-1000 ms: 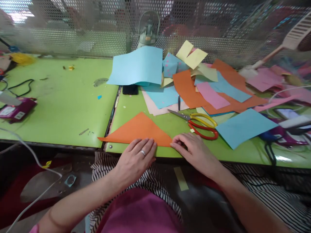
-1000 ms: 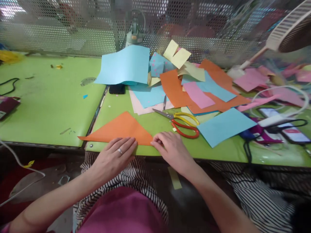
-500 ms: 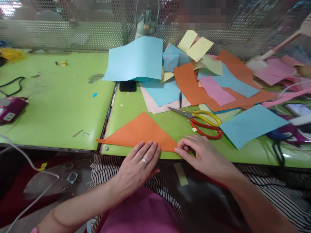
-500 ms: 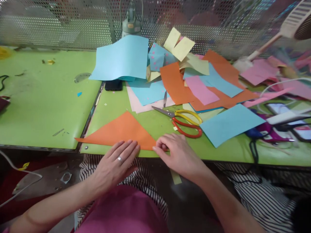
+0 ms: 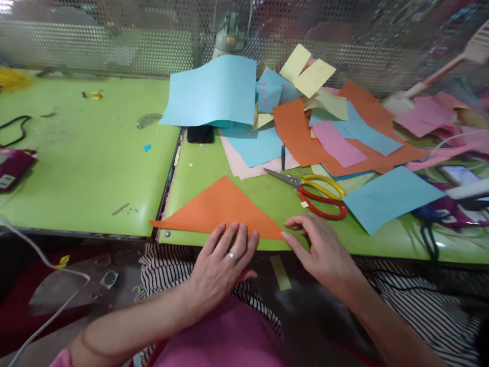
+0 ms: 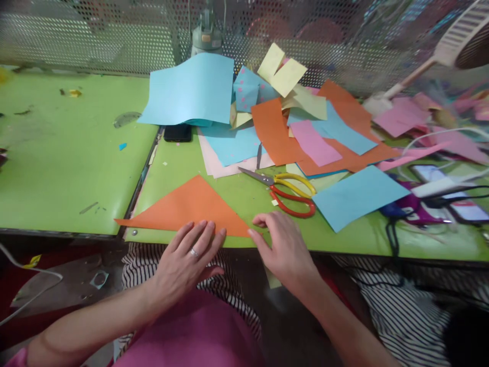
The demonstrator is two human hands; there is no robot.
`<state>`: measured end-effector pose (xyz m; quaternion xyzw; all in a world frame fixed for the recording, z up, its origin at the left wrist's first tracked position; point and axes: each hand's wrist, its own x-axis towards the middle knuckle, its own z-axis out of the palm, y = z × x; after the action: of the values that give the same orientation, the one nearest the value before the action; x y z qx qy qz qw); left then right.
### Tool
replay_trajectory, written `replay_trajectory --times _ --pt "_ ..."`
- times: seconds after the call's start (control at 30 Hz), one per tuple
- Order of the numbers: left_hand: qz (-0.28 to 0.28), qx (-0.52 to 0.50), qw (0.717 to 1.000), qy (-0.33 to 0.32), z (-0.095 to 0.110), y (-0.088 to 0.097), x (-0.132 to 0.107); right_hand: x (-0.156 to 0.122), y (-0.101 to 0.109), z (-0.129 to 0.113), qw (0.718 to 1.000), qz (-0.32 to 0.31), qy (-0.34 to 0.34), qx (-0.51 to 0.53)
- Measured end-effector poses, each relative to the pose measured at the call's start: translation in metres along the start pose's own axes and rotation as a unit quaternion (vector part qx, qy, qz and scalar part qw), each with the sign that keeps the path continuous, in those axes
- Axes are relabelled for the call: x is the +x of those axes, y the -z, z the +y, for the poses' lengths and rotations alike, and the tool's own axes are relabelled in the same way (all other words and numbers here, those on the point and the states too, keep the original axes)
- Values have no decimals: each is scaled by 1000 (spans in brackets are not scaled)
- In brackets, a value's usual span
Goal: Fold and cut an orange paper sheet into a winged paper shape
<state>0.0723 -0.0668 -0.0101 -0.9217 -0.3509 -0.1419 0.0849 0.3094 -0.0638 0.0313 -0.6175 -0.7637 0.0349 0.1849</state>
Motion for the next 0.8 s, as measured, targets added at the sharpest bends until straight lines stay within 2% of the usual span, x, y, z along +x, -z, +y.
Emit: replay_trajectory --times 0.07,0.13,0.27,0.37,0.47,0.6,0.8 --pt "-8 -1 1000 2 0 0 1 -6 1 -6 998 50 19 -40" --pt "-11 0 1000 -3 -1 -1 2 -11 -3 -20 991 88 72 -65" --pt "-3 -3 1000 -28 -7 -2 3 -17 -26 -50 976 87 195 -49" --pt "1 4 1000 -21 -13 -2 -2 -16 -44 -57 966 92 228 -79" --pt "20 12 999 30 -18 1 -9 -13 -51 -55 958 93 245 -114" --pt "37 20 993 112 -29 4 -21 -11 -48 -57 955 89 239 -151" --pt "52 21 986 158 -62 17 -42 -9 -47 -71 962 72 196 -175"
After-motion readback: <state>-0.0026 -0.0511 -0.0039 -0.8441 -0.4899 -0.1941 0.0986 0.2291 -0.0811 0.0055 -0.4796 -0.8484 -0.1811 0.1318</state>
